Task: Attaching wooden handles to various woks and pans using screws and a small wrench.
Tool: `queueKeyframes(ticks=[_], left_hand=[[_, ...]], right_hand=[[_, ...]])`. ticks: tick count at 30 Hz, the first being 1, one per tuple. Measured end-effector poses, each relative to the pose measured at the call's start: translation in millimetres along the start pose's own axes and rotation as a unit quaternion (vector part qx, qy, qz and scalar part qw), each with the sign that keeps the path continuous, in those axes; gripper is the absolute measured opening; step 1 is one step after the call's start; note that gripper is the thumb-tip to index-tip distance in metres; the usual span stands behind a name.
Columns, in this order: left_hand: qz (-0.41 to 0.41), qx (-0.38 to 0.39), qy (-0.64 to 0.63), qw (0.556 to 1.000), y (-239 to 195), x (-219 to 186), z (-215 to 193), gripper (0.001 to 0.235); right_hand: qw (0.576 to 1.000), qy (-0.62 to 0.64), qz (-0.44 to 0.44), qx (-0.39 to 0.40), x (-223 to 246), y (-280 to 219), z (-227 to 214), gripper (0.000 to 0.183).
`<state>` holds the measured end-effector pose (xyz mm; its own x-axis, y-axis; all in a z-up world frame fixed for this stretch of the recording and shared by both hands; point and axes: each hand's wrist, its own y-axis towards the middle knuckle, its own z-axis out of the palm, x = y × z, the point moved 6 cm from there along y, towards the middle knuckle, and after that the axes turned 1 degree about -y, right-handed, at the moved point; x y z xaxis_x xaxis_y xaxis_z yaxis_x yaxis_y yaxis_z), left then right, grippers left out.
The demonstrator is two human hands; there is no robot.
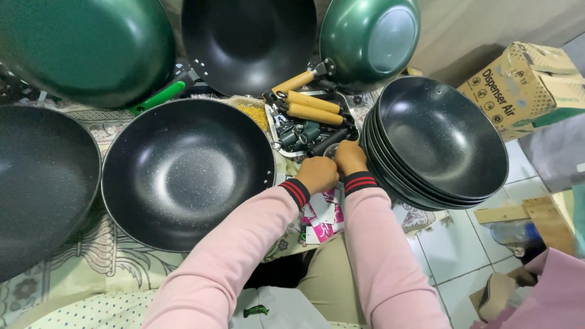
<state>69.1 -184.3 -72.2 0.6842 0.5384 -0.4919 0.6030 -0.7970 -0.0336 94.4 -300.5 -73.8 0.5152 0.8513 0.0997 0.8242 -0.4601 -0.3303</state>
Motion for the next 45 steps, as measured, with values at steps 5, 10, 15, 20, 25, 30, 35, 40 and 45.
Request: queueKeyframes(ticks=[5,10,15,20,25,30,35,40,45], left_hand=[[-0.021,-0.002,0.018,1.000,11,8,15,0.032],[-0.005,-0.031,0.041,0.999,16,7,23,0.033],[0.114,-0.321,0.154,0.927,-13,-32,-14,0.016],[0.117,-0.359,0.077,0.923,-66,-30,-74,0.014],[0.056,-0.418,-0.004,0.907,-135,-3,-142,0.016],[-0.157,-0.330,-0.241,0.899,-164,68,-136,0.014],[-0.255,-0.271,-0.370,0.852,-189,91,-118,0.022],[-0.283,-0.260,-0.441,0.811,-211,110,-108,0.023],[-0.284,-0.262,-0.463,0.797,-225,108,-108,0.024]], right_hand=[[1.000,0.003,-0.010,-0.005,2,-3,1,0.023],[1.000,0.004,-0.023,-0.004,-7,18,15,0.023],[0.999,0.008,-0.016,0.028,-44,86,64,0.029],[0.998,0.000,-0.055,-0.019,-15,47,25,0.025],[0.989,-0.024,-0.098,-0.111,60,-78,-66,0.018],[0.932,0.140,-0.282,-0.178,104,-114,-67,0.018],[0.838,0.297,-0.430,-0.155,157,-173,-63,0.010],[0.810,0.244,-0.493,-0.204,175,-203,-62,0.006],[0.793,0.189,-0.535,-0.222,185,-221,-65,0.011]])
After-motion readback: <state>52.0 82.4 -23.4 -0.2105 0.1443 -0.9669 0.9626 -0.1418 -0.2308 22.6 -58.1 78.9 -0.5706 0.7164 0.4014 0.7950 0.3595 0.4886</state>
